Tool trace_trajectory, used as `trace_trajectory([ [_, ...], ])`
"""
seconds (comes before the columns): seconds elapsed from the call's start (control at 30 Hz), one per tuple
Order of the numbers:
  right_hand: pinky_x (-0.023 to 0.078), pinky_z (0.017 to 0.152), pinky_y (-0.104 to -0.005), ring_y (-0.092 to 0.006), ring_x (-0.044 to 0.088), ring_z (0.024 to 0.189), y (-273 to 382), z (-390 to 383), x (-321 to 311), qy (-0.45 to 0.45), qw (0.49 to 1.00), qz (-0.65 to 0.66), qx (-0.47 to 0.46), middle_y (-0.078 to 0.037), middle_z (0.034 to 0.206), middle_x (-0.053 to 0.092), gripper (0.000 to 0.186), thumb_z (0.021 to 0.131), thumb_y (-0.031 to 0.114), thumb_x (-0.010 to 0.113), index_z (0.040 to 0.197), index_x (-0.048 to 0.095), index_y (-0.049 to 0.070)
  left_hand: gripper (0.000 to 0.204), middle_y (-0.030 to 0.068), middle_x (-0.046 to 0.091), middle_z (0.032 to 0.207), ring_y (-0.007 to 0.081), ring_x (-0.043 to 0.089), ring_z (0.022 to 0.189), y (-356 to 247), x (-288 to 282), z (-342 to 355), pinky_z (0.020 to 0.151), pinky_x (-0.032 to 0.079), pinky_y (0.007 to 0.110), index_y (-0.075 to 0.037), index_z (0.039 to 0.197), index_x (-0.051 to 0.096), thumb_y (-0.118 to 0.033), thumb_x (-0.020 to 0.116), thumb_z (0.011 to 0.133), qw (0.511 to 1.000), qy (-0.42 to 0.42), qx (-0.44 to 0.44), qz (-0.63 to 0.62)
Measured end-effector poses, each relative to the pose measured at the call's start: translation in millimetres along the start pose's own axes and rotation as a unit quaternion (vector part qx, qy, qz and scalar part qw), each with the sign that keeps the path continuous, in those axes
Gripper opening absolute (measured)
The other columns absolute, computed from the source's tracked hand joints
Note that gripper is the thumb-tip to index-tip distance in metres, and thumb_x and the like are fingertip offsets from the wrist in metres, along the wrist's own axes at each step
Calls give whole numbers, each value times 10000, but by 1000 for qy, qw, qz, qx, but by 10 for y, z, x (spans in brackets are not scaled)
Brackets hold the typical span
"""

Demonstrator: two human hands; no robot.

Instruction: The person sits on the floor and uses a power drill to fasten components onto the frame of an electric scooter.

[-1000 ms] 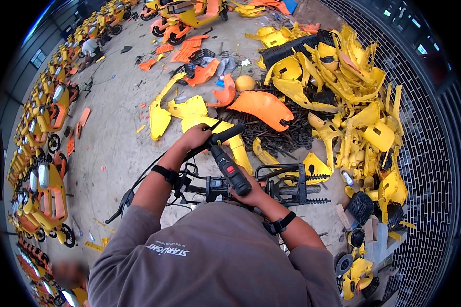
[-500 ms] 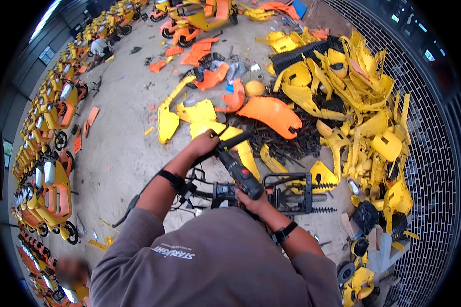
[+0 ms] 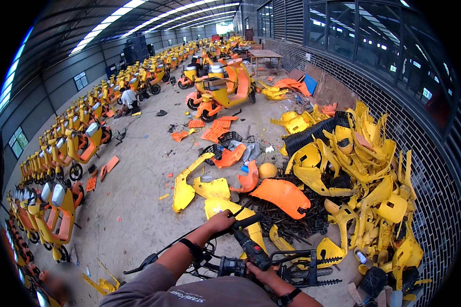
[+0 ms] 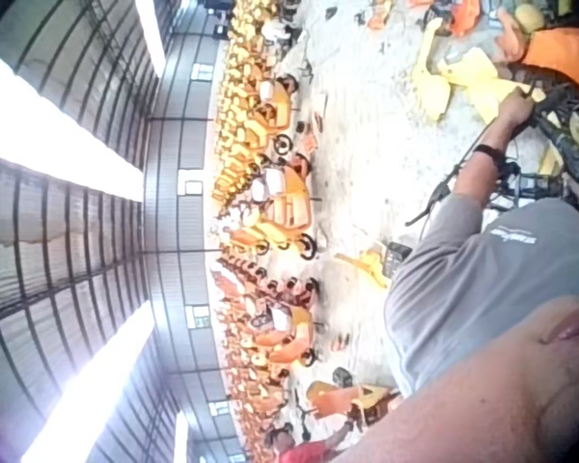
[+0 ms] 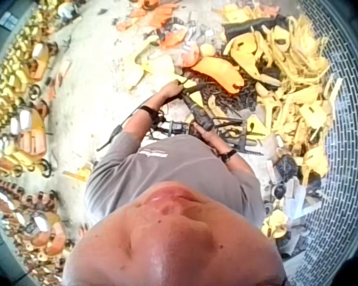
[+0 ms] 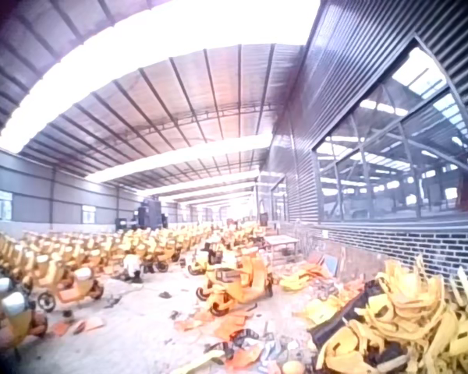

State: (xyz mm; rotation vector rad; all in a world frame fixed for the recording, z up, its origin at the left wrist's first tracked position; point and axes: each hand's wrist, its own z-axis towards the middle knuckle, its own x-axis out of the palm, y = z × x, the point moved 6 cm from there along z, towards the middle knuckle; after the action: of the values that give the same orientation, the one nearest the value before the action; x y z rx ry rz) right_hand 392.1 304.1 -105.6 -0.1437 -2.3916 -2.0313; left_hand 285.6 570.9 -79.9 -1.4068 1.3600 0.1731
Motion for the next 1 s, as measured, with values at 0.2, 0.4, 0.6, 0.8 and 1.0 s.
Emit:
trace_trajectory([
  [0.2,541,841,-338,-177,673,917,162,-25,14,-20,986,-147,-76,-67,1021,697,374,922,203,734,1250,627,59,595,208,672,1280,363,639,1193,-27,-9,-38,1009,486,437,-51,1311,613,-473,532,899,1000,0,0,21],
  [0.4,547,790,-332,-170,677,848,462,-41,46,-23,964,-225,-143,-56,915,683,258,932,193,718,1136,640,56,601,216,672,1276,369,640,1194,-16,11,24,1006,491,447,-37,1305,611,-471,530,897,1000,-4,0,24],
  [0.6,522,652,-313,-119,634,670,253,-73,69,-31,998,-49,26,-4,716,655,174,980,203,654,884,656,58,608,224,677,1264,372,648,1177,6,19,9,1008,492,442,-36,1309,616,-473,532,894,1000,-15,-4,23],
  [0.8,537,659,-310,-127,648,700,110,-6,-44,-13,997,-70,-16,-16,771,650,177,959,200,682,1026,620,48,569,231,692,1219,384,661,1142,-62,-37,16,1007,497,445,-32,1277,644,-421,581,867,999,-37,8,9],
  [1.0,512,944,-397,-270,654,1069,147,-11,-47,-2,973,-211,-97,-143,1198,632,674,878,253,776,1422,421,74,266,155,691,1010,373,636,1008,-660,-390,-633,885,502,458,-42,1056,712,-143,676,812,871,-417,249,72],
])
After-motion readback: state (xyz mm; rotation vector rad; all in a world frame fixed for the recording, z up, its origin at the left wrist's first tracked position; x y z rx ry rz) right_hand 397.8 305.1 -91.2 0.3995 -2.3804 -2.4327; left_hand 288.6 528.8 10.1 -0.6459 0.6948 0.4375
